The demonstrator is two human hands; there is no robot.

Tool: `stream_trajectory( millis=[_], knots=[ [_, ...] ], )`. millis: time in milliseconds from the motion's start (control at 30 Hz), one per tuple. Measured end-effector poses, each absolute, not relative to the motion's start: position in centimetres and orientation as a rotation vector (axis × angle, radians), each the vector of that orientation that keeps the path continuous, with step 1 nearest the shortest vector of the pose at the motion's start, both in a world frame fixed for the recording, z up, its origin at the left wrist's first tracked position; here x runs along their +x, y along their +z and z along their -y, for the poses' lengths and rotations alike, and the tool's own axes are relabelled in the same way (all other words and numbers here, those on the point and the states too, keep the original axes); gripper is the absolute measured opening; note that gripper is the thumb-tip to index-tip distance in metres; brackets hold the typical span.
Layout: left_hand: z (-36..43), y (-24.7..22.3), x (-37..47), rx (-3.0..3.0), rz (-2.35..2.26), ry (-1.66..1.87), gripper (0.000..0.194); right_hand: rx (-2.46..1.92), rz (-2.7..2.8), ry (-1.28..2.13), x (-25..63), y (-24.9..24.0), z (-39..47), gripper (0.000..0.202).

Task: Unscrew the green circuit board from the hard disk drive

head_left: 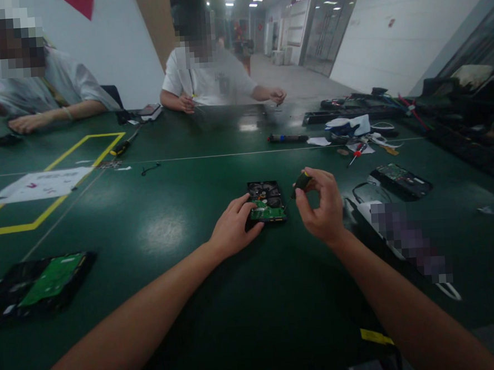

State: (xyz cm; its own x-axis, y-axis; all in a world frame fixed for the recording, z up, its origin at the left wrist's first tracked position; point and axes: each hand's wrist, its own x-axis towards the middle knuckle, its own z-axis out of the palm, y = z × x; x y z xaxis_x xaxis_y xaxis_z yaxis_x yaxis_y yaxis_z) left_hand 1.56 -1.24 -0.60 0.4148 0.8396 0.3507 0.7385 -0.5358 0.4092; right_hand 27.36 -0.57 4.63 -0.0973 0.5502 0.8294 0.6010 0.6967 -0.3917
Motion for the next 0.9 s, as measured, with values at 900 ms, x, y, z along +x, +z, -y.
stream_trajectory(
  millis=[900],
  knots=[
    [1.19, -0.7, 1.53, 2.486, -1.424, 0.748, 0.048, -0.891, 1.754, -0.159, 27.28, 5.2, 0.74, 0.062]
  ],
)
